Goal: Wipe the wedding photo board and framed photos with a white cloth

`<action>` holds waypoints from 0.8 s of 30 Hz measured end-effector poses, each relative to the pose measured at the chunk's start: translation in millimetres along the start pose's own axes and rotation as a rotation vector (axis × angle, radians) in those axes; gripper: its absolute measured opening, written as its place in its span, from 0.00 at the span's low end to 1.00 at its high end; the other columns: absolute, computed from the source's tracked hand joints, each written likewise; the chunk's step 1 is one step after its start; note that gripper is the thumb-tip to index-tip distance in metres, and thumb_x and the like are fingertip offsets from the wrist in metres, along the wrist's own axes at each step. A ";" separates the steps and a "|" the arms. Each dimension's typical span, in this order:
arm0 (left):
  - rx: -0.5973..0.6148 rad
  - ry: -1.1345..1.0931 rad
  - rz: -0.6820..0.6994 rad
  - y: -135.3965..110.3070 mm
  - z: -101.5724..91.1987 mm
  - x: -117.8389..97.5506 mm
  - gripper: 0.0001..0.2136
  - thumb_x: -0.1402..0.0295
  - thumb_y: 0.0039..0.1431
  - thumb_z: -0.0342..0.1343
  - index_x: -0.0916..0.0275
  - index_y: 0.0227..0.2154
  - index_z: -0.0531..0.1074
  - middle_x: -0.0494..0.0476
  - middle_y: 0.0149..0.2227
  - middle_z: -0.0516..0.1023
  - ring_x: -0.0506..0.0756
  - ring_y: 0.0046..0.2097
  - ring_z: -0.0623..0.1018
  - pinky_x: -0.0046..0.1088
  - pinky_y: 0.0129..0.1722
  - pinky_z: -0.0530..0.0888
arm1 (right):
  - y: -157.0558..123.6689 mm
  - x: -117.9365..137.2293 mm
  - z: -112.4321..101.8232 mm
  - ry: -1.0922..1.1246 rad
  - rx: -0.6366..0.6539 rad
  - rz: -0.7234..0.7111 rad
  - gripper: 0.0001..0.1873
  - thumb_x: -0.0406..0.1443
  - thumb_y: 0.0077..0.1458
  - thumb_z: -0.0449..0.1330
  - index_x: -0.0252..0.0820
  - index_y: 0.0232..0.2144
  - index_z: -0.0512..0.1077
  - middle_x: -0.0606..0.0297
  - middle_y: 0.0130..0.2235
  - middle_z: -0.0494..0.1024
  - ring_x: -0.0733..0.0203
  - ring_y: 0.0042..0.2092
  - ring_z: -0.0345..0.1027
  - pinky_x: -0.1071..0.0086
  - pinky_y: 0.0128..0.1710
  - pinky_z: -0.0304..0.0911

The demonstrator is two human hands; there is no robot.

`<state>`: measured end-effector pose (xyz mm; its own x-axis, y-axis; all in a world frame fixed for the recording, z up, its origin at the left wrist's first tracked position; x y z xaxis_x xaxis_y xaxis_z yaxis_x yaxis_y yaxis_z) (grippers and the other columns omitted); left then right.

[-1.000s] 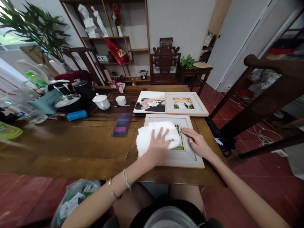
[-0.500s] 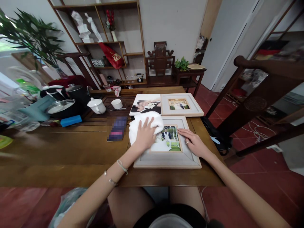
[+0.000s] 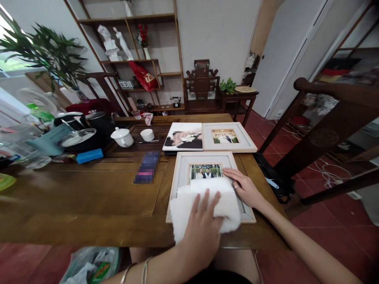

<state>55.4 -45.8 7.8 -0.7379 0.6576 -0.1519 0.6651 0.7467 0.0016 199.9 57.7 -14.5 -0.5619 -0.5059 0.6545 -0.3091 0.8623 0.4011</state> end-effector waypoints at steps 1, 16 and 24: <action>-0.019 0.035 -0.055 2.7 -0.1 13.4 0.13 0.70 0.60 0.52 0.56 0.46 0.76 0.58 0.68 0.49 0.69 0.67 0.51 0.54 0.62 0.56 | -0.1 -0.4 0.1 -0.003 0.000 -0.002 0.31 0.24 0.48 0.49 0.47 0.53 0.72 0.62 0.56 0.73 0.53 0.59 0.64 0.48 0.61 0.57; 0.056 0.229 -0.249 59.5 -21.3 95.9 0.16 0.73 0.57 0.56 0.63 0.49 0.74 0.64 0.67 0.51 0.74 0.66 0.51 0.55 0.62 0.54 | 0.3 0.6 1.0 0.000 0.036 -0.015 0.33 0.23 0.47 0.48 0.45 0.54 0.70 0.60 0.57 0.71 0.52 0.60 0.62 0.47 0.62 0.55; 0.267 0.029 0.007 -16.4 -16.3 13.1 0.13 0.67 0.60 0.55 0.58 0.47 0.75 0.62 0.67 0.49 0.72 0.65 0.54 0.56 0.59 0.61 | -0.3 0.5 1.1 -0.008 0.022 -0.011 0.33 0.23 0.49 0.48 0.47 0.55 0.70 0.61 0.57 0.72 0.53 0.60 0.62 0.47 0.62 0.57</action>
<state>32.9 -47.8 21.9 -0.7337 0.6679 -0.1246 0.6739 0.6919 -0.2593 198.8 57.2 -15.0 -0.5648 -0.5148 0.6449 -0.3319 0.8573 0.3937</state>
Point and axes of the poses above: each hand's wrist, its own y-axis towards the middle knuckle, its own z-axis out of the palm, x = y × z, the point moved 8 cm from there along y, towards the middle knuckle
